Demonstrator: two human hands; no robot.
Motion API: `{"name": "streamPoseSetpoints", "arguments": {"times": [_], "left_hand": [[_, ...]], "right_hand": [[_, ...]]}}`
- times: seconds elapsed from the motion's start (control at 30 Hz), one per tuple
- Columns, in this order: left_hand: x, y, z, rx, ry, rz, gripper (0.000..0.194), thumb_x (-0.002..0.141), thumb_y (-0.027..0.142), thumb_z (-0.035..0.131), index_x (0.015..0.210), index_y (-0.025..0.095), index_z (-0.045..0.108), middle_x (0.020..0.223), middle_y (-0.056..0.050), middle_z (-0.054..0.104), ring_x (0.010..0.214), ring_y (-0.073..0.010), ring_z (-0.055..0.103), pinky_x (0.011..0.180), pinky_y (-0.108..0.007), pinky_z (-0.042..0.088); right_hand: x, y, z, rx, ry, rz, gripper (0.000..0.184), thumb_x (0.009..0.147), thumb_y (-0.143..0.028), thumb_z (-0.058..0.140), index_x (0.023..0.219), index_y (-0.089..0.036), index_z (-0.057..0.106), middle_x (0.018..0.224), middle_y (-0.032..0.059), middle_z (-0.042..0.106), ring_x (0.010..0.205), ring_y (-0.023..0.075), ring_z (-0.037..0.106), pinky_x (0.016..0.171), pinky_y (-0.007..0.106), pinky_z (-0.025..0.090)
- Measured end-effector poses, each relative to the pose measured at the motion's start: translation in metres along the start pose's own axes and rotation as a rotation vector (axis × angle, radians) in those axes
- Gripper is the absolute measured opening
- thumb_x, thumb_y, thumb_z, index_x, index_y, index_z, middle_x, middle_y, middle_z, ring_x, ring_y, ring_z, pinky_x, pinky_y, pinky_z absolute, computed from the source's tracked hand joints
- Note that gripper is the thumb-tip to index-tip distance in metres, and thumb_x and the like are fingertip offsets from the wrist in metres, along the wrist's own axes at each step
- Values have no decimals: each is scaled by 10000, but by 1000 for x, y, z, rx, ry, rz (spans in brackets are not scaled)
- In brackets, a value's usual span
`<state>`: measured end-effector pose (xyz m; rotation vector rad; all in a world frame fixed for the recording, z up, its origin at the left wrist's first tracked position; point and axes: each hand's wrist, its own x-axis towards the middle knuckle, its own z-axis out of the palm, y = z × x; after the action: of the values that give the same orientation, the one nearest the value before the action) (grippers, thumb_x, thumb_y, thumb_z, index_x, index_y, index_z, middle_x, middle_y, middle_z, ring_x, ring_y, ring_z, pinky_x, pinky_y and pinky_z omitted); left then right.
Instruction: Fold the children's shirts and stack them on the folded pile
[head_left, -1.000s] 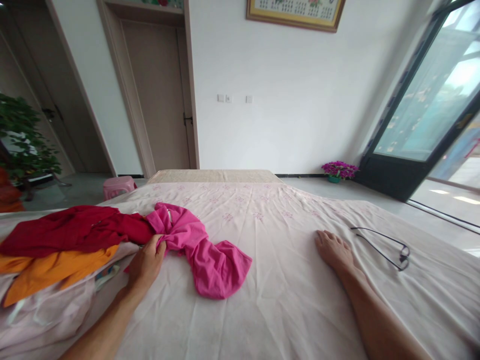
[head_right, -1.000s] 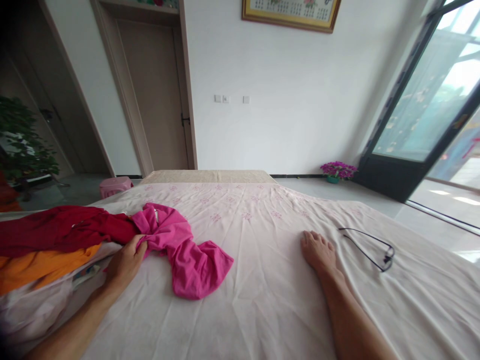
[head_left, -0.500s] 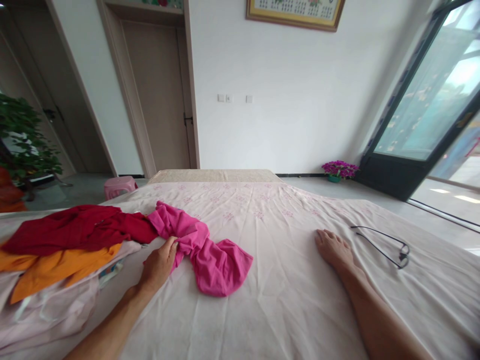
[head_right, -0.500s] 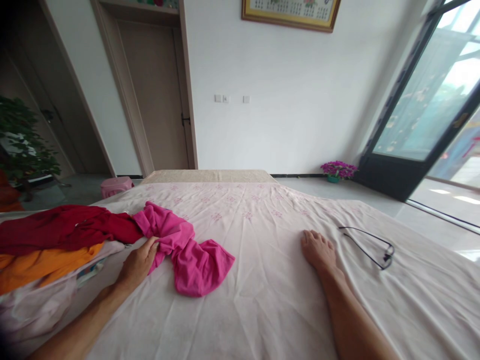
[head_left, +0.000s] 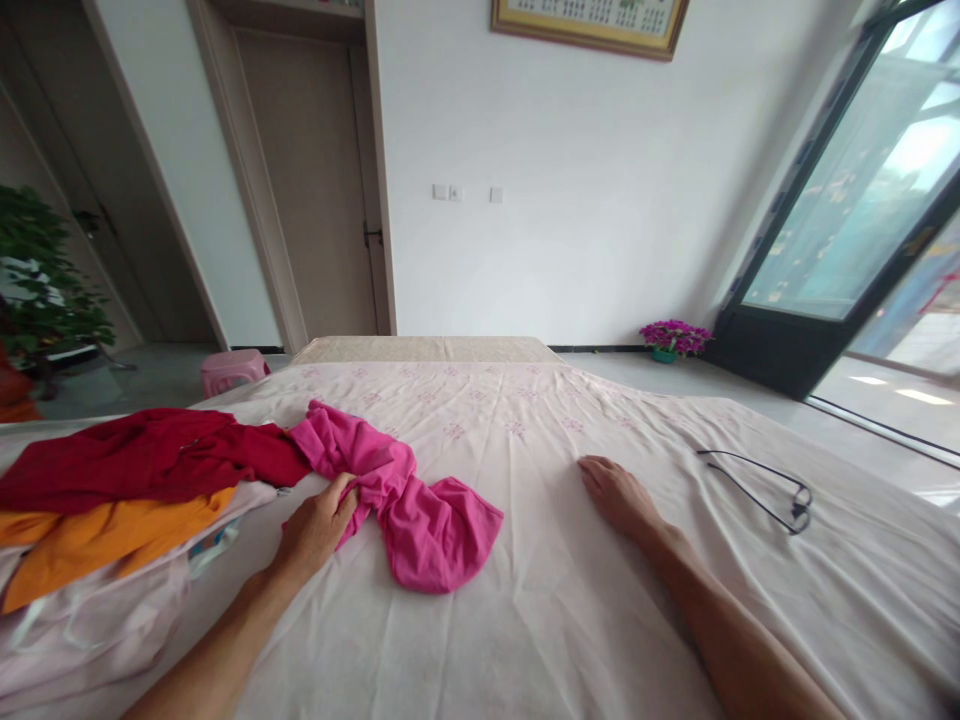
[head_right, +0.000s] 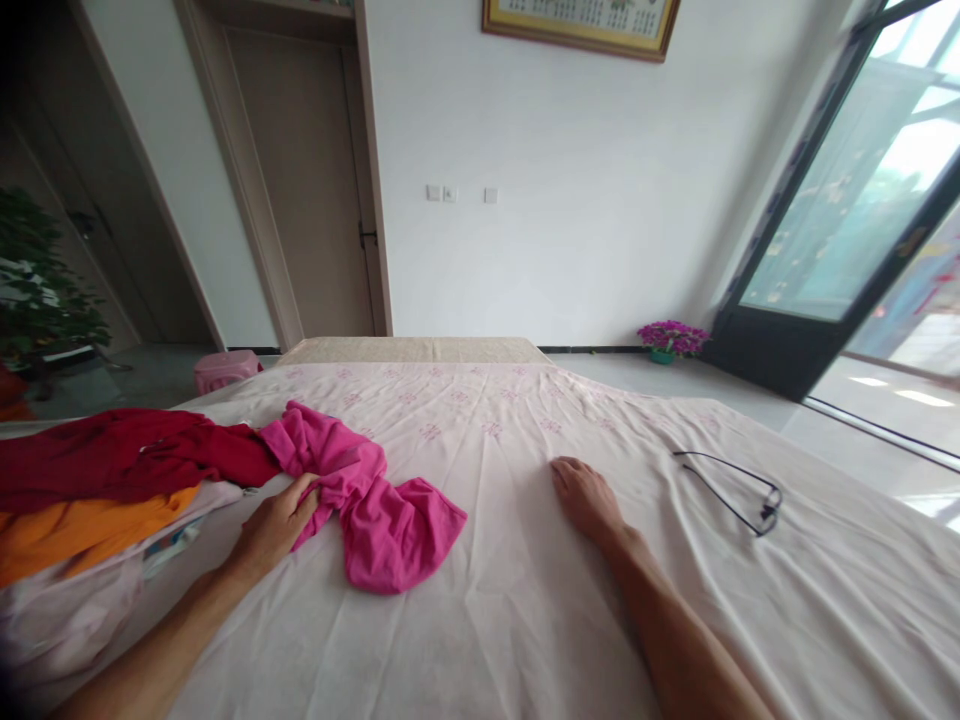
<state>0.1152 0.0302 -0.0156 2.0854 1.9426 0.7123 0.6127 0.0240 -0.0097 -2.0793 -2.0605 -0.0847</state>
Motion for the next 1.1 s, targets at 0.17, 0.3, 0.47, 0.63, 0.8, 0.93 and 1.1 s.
{"name": "streamPoseSetpoints", "arguments": {"times": [0.17, 0.3, 0.47, 0.63, 0.8, 0.93, 1.1], "left_hand": [[1, -3, 2, 23, -24, 7, 310, 953, 377, 306, 1081, 251, 559, 924, -60, 750, 914, -222, 709, 735, -256, 446], [1, -5, 3, 37, -26, 8, 317, 956, 380, 299, 1094, 247, 551, 942, -72, 750, 910, -229, 709, 737, -263, 447], [1, -3, 1, 54, -31, 9, 316, 960, 378, 292, 1099, 244, 543, 932, -72, 748, 903, -227, 710, 737, -263, 442], [0, -2, 1, 42, -35, 3, 315, 960, 393, 292, 1091, 256, 544, 929, -63, 748, 912, -224, 709, 741, -262, 445], [1, -5, 3, -2, -27, -7, 322, 951, 394, 299, 1079, 254, 559, 929, -61, 746, 909, -227, 706, 743, -267, 452], [0, -8, 2, -133, 51, 4, 327, 930, 422, 352, 1069, 245, 590, 986, -53, 740, 951, -221, 687, 807, -273, 469], [-18, 20, -6, -546, 115, 4, 414, 904, 487, 443, 1144, 183, 590, 1116, -65, 700, 1093, -230, 622, 977, -324, 457]], "right_hand": [[-5, -56, -10, 110, -79, -230, 420, 988, -348, 350, 1296, -211, 600, 1368, 82, 572, 1240, 219, 528, 1046, 325, 380], [-17, -102, -26, 227, -120, -366, 408, 1009, -377, 325, 1187, -231, 662, 1275, 71, 633, 1147, 210, 585, 974, 319, 427], [-24, -153, -42, 225, -146, -335, 432, 1005, -446, 329, 1165, -223, 662, 1057, 93, 710, 1003, 238, 633, 848, 336, 443], [-19, -189, -25, 245, -237, -196, 544, 962, -518, 391, 1405, -209, 453, 1073, 114, 710, 948, 268, 659, 772, 352, 431], [-20, -198, -3, 260, -197, -286, 325, 970, -388, 387, 1198, -291, 597, 1046, 40, 723, 929, 235, 668, 737, 308, 399], [-12, -168, -6, 229, -164, -219, 295, 944, -338, 421, 1125, -295, 650, 991, 15, 732, 911, 215, 666, 724, 285, 389], [7, -111, -18, 171, -82, 7, 321, 937, -320, 408, 1119, -303, 672, 994, 19, 723, 933, 215, 649, 727, 285, 409]]}}
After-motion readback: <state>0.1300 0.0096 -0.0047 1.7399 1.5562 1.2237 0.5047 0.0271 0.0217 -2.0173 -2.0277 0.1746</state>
